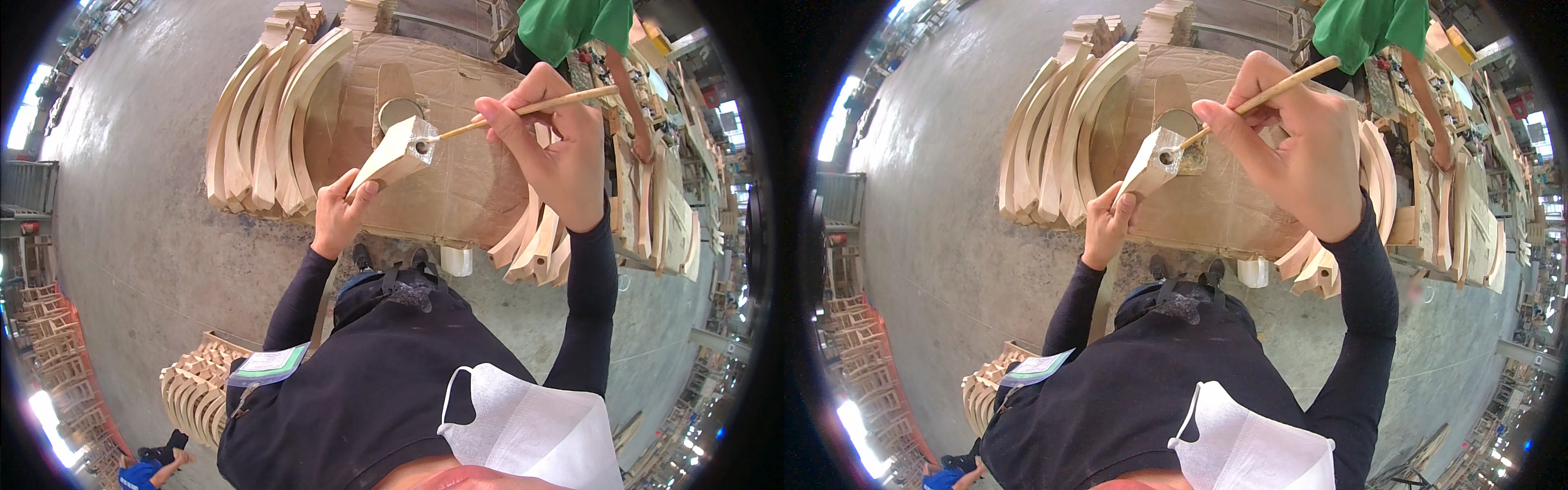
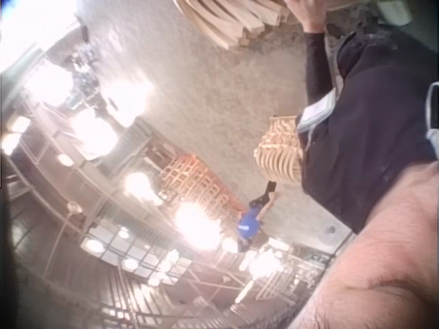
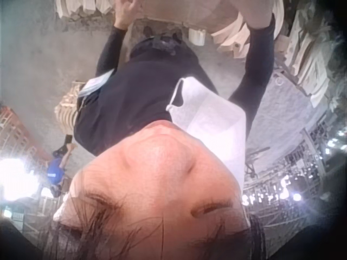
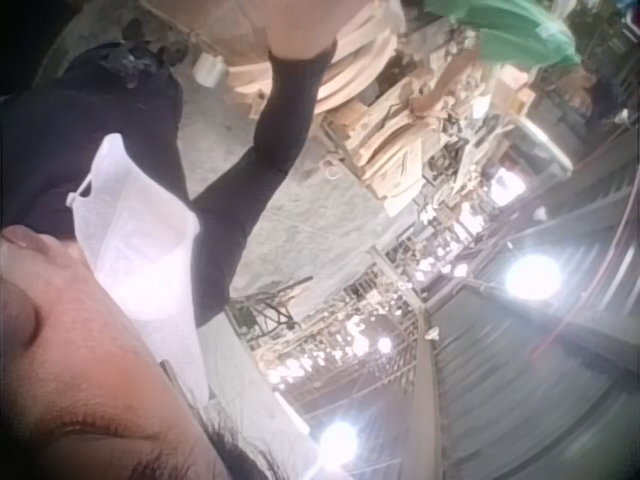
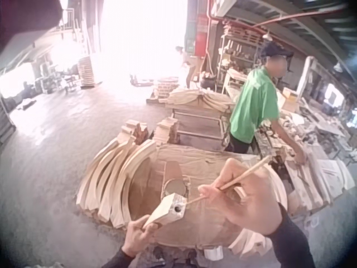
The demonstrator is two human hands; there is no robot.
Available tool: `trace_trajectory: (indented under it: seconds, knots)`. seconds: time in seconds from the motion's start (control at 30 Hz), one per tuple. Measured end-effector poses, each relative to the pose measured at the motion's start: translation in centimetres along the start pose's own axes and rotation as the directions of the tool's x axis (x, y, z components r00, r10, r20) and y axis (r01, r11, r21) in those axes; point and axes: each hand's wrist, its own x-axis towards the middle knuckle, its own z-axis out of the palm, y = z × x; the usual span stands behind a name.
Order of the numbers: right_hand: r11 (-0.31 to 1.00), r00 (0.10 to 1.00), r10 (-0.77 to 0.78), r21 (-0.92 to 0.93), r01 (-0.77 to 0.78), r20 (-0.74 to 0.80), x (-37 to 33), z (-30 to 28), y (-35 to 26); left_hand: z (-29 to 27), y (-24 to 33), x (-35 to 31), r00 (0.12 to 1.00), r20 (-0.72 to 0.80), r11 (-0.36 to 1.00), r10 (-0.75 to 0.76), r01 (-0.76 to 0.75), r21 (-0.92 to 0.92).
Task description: The person walks to a workbench and applies glue into the holes of curved wooden pieces using a small stick. They handle the pieces one at a time, dip the stick into a container, and place the treated pieces back on the table.
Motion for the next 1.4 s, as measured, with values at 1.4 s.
trace_trajectory:
  seconds: [1.4]
  knots:
    - [0.686, 0.909, 0.292, 0.727, 0.019, -0.299, -8.8, 7.1, 2.3, -1.2, 1.3, 0.7, 0.974, 0.193, 0.852, -0.117, 0.199, -0.485]
